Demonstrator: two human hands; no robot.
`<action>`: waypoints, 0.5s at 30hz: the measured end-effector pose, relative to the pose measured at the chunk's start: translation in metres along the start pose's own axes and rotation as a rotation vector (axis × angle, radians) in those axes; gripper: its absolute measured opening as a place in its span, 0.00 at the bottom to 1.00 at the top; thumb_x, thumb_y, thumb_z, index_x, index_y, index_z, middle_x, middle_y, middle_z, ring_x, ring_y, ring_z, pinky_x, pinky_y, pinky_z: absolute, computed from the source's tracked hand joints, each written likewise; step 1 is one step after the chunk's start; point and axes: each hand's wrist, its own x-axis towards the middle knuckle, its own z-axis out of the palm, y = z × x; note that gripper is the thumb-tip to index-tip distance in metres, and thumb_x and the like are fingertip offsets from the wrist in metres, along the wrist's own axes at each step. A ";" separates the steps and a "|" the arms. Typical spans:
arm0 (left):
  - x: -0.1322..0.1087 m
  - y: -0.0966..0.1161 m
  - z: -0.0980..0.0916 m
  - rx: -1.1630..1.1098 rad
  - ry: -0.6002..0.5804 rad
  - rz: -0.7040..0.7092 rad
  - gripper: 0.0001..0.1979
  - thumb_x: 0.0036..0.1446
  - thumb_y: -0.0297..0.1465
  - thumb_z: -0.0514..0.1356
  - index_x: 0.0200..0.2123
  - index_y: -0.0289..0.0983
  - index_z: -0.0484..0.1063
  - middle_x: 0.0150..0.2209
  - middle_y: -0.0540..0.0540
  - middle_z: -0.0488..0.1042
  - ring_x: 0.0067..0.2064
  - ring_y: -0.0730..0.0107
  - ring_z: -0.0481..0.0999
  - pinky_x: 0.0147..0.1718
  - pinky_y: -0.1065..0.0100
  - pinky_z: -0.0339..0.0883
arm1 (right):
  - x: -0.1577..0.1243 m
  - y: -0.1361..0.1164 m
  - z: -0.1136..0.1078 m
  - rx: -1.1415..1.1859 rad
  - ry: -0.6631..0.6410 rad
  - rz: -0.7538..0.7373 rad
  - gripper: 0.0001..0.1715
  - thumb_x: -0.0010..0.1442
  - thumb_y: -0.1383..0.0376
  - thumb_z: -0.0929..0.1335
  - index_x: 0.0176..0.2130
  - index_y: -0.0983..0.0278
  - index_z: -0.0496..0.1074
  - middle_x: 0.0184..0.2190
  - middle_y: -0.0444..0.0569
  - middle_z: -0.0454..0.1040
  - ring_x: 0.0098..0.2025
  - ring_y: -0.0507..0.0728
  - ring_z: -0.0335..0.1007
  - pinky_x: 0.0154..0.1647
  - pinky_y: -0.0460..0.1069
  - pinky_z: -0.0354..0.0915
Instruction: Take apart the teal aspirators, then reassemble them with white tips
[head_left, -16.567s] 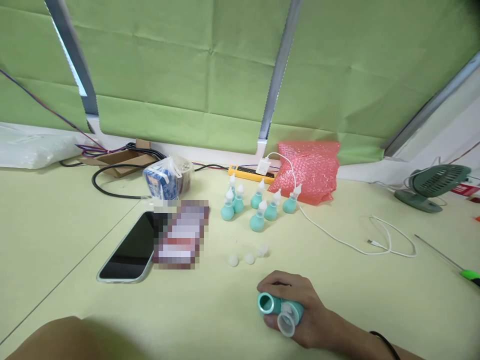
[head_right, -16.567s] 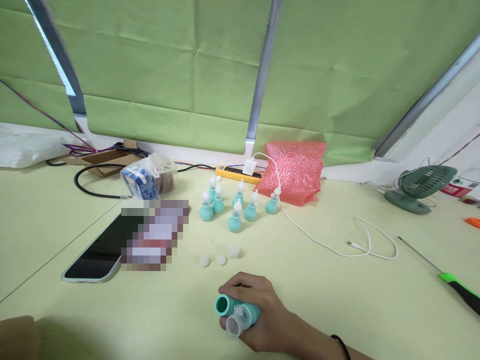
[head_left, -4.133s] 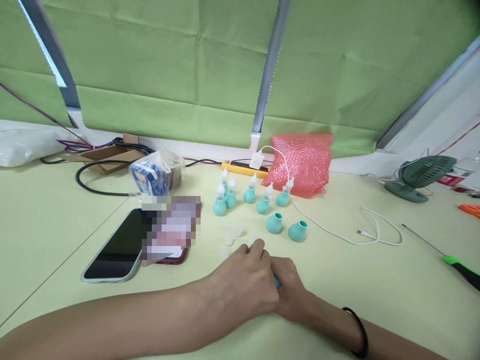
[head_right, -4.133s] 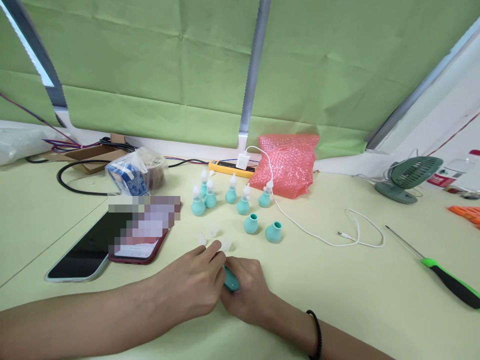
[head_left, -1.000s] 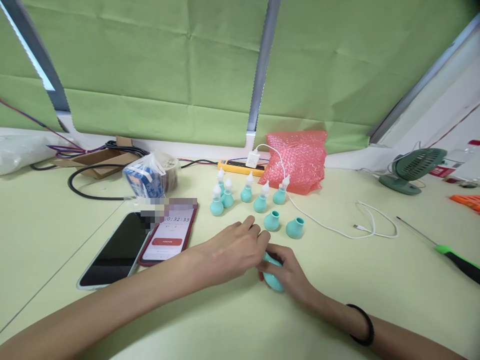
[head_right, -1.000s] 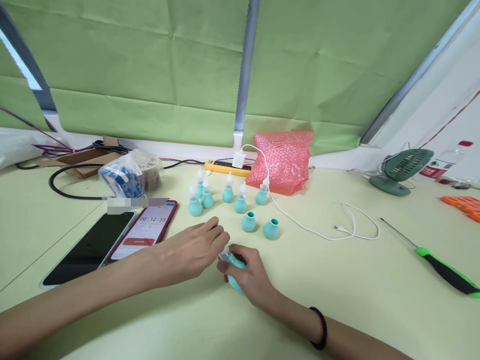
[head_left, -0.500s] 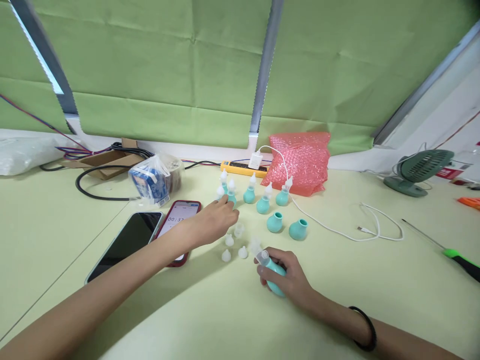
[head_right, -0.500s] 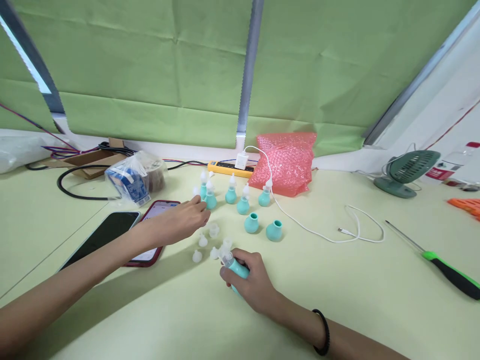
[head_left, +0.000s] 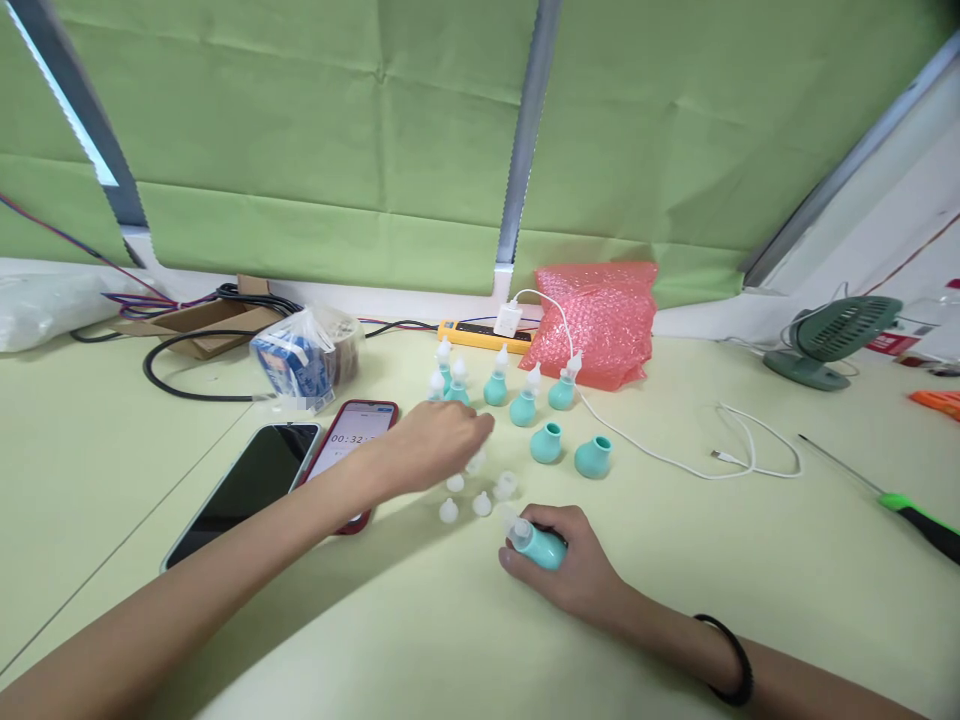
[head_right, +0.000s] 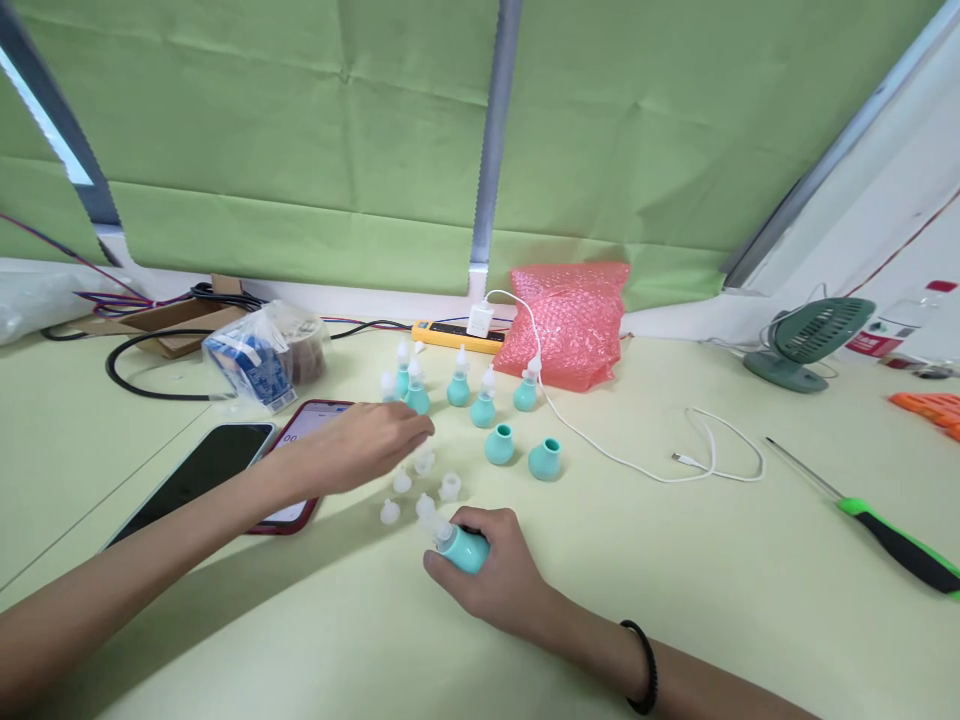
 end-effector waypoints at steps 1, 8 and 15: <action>-0.001 0.010 -0.005 -0.030 0.039 0.034 0.11 0.58 0.28 0.45 0.28 0.33 0.64 0.23 0.46 0.69 0.23 0.67 0.69 0.20 0.71 0.56 | -0.001 -0.001 0.000 0.032 0.001 0.022 0.09 0.45 0.64 0.65 0.19 0.66 0.62 0.16 0.40 0.58 0.20 0.48 0.53 0.21 0.43 0.54; -0.004 0.070 0.007 -0.073 0.174 0.247 0.14 0.54 0.31 0.50 0.20 0.32 0.65 0.17 0.44 0.69 0.18 0.65 0.69 0.15 0.70 0.55 | -0.018 -0.014 0.007 0.284 -0.023 0.205 0.11 0.40 0.66 0.65 0.18 0.64 0.55 0.17 0.40 0.56 0.20 0.47 0.50 0.17 0.42 0.54; -0.003 0.064 0.008 -0.128 0.245 0.381 0.16 0.54 0.27 0.48 0.16 0.33 0.64 0.13 0.47 0.67 0.15 0.70 0.66 0.14 0.72 0.50 | -0.018 -0.025 -0.005 0.148 -0.236 -0.074 0.11 0.48 0.66 0.60 0.18 0.63 0.53 0.18 0.41 0.57 0.21 0.48 0.52 0.19 0.42 0.56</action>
